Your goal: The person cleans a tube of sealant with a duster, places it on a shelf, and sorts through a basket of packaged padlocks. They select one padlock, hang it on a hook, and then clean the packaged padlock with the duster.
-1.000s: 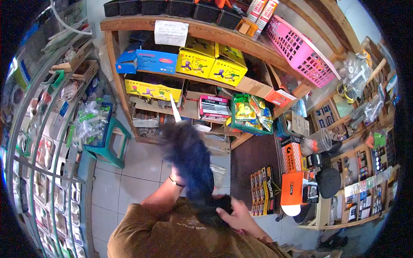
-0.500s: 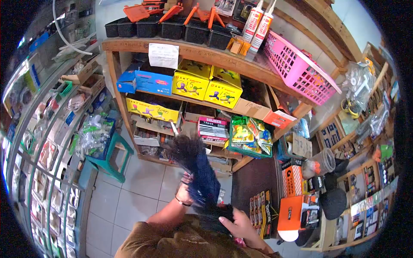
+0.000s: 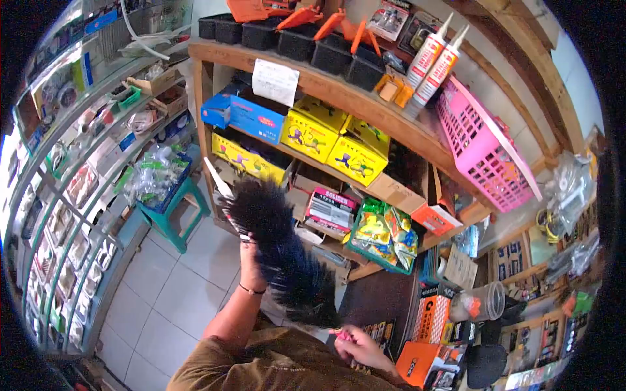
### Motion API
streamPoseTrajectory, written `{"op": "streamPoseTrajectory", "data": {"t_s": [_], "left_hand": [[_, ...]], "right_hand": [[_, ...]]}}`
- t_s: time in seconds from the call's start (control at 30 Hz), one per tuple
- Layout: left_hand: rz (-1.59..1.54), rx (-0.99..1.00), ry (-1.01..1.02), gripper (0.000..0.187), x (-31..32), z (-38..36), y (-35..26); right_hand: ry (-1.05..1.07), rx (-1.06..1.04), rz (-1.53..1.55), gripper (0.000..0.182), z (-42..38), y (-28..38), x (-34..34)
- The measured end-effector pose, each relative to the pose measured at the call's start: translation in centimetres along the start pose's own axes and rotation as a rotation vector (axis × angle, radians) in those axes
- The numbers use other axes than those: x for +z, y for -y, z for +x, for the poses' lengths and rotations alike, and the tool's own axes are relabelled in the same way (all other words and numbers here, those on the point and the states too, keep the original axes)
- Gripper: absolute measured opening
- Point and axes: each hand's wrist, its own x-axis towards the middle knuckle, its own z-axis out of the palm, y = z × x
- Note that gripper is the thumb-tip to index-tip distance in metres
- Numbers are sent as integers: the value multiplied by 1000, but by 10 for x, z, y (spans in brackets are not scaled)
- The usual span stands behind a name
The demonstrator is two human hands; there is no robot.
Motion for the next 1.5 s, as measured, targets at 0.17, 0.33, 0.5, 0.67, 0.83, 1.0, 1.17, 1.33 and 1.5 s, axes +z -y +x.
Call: {"op": "streamPoseTrajectory", "data": {"t_s": [0.17, 0.33, 0.5, 0.67, 0.83, 1.0, 1.17, 1.33, 1.5], "left_hand": [[141, 190, 123, 70, 4, 64, -43], [239, -28, 98, 54, -49, 89, -93], [320, -167, 132, 51, -84, 86, -125], [257, -253, 201, 44, -82, 106, -141], [361, -67, 48, 49, -61, 112, -161], [400, -22, 99, 40, -38, 99, -168], [516, -119, 455, 48, 7, 98, -161], [1144, 127, 915, 64, 82, 118, -165], [1220, 123, 934, 46, 112, 113, -182]], "right_hand": [[-263, -162, 98, 26, 67, 56, 6], [-464, -159, 317, 28, 135, 97, 20], [-633, -322, 366, 33, 210, 163, -2], [-845, -481, 128, 46, 301, 259, -38], [-1439, -883, -847, 44, 318, 239, 0], [-359, -490, -318, 48, 281, 165, 109], [-298, -634, -354, 60, 248, 190, 148], [-773, -769, -240, 55, 218, 196, 120], [-1251, -928, -498, 37, 172, 266, 5]]}}
